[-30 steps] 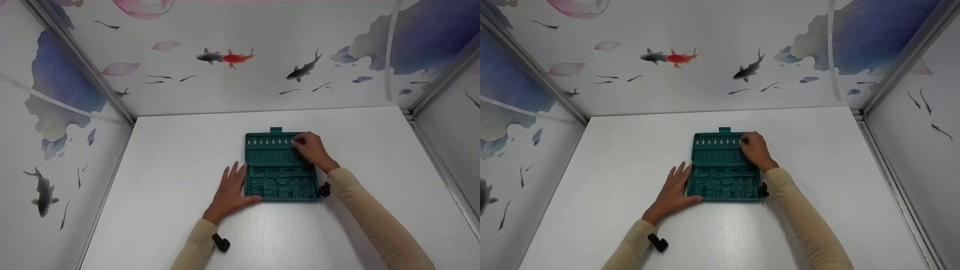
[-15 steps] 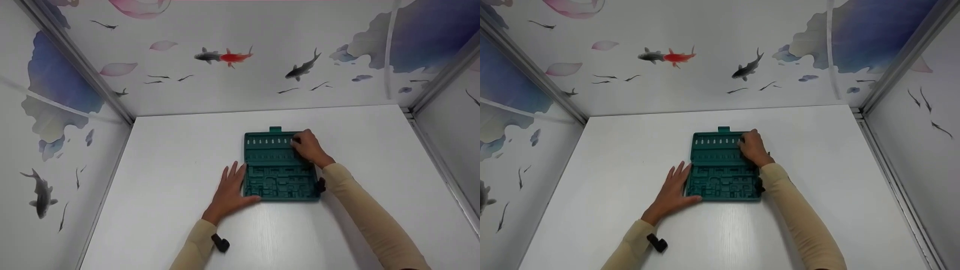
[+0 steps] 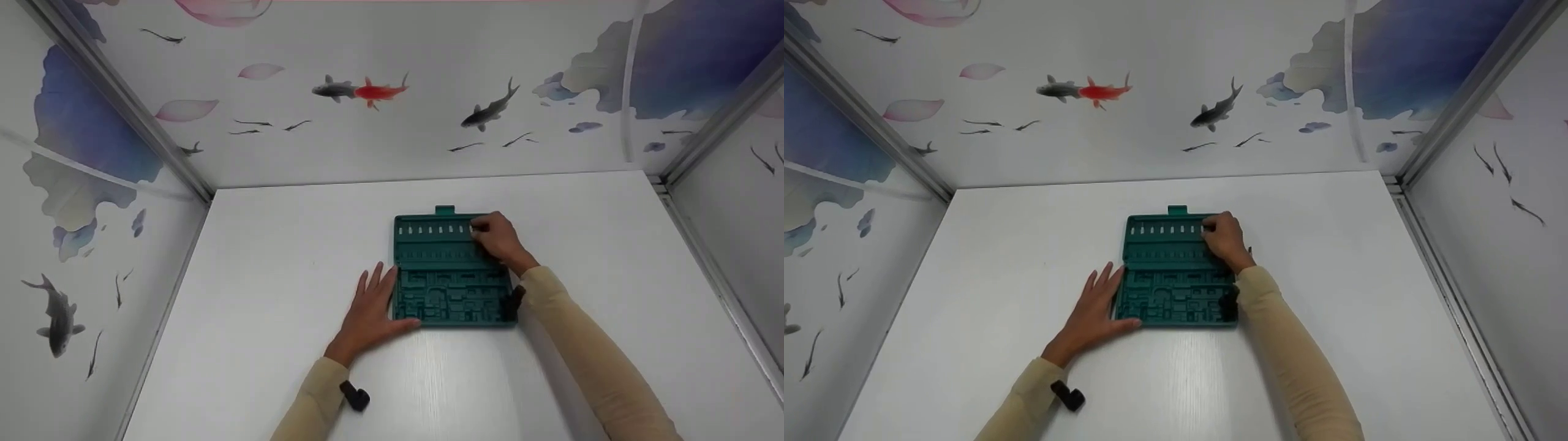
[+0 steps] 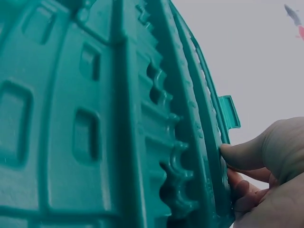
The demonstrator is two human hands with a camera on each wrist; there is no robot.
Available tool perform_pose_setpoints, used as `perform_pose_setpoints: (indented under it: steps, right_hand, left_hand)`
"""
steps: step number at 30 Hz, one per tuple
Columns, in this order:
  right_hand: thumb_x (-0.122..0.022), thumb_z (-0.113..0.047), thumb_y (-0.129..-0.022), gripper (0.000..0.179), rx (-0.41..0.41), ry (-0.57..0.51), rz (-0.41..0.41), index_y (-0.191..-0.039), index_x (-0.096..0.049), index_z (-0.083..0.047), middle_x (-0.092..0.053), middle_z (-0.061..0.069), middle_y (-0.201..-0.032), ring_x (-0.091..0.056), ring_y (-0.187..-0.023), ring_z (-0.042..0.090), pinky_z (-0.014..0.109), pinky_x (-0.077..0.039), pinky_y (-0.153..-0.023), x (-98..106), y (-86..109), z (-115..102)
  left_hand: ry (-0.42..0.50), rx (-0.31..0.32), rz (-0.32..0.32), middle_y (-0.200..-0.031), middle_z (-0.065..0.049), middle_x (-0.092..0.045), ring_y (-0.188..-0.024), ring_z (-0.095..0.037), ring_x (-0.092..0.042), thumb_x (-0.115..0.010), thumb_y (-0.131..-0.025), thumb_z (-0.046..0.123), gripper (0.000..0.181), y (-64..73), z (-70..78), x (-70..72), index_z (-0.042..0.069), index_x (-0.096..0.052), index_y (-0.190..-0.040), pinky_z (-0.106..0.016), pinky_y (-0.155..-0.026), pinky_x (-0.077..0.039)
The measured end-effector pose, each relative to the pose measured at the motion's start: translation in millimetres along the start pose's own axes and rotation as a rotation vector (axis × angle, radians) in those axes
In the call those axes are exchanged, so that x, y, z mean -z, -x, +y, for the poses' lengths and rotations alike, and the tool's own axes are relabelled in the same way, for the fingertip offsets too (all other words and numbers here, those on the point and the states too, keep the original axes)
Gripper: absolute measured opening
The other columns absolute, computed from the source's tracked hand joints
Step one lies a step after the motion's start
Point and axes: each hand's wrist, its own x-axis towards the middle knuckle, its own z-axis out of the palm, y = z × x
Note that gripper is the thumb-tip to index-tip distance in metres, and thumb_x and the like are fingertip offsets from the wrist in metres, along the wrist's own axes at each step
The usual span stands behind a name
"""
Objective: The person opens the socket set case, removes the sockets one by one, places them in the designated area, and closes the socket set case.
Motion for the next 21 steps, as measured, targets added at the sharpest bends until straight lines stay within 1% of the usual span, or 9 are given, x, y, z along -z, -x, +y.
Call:
perform_pose_setpoints:
  steps: [5, 9, 14, 21]
  right_hand:
    - [-0.06, -0.004, -0.11, 0.038, -0.049, -0.08, 0.039, -0.145, -0.063, 0.009, -0.055, 0.029, -0.147, -0.054, -0.135, 0.041, 0.058, -0.046, -0.117, -2.5, 2.6, 0.1]
    - [-0.062, -0.003, -0.109, 0.031, -0.043, -0.11, 0.085, -0.138, -0.064, 0.007, -0.06, 0.028, -0.139, -0.057, -0.125, 0.038, 0.056, -0.048, -0.112, -5.7, 2.9, 0.8]
    - [-0.064, -0.002, -0.108, 0.023, -0.013, -0.072, 0.123, -0.13, -0.065, 0.007, -0.064, 0.027, -0.132, -0.059, -0.121, 0.038, 0.054, -0.049, -0.108, -8.6, 2.5, 1.2]
    - [-0.064, -0.004, -0.109, 0.027, 0.004, 0.011, 0.158, -0.131, -0.068, 0.009, -0.065, 0.03, -0.133, -0.061, -0.125, 0.043, 0.058, -0.05, -0.11, -11.9, 1.5, 0.3]
  left_hand:
    - [0.01, 0.025, -0.008, -0.184, -0.011, -0.016, -0.171, -0.032, -0.006, -0.067, -0.086, 0.089, 0.125, 0.6, 0.8, -0.3, 0.018, -0.022, -0.178, -0.057, -0.137, -0.01]
    - [0.029, 0.035, -0.01, -0.185, -0.011, -0.015, -0.171, -0.034, -0.004, -0.069, -0.086, 0.088, 0.125, 1.5, 1.7, 0.2, 0.019, -0.022, -0.178, -0.058, -0.136, -0.011]
    - [0.019, 0.032, -0.004, -0.184, -0.011, -0.015, -0.171, -0.035, -0.006, -0.069, -0.086, 0.088, 0.125, 1.3, 1.7, 0.9, 0.019, -0.021, -0.178, -0.058, -0.136, -0.011]
    - [0.018, 0.015, -0.005, -0.184, -0.012, -0.017, -0.171, -0.033, -0.007, -0.069, -0.086, 0.087, 0.124, 0.2, 0.8, 0.4, 0.017, -0.022, -0.178, -0.057, -0.137, -0.008]
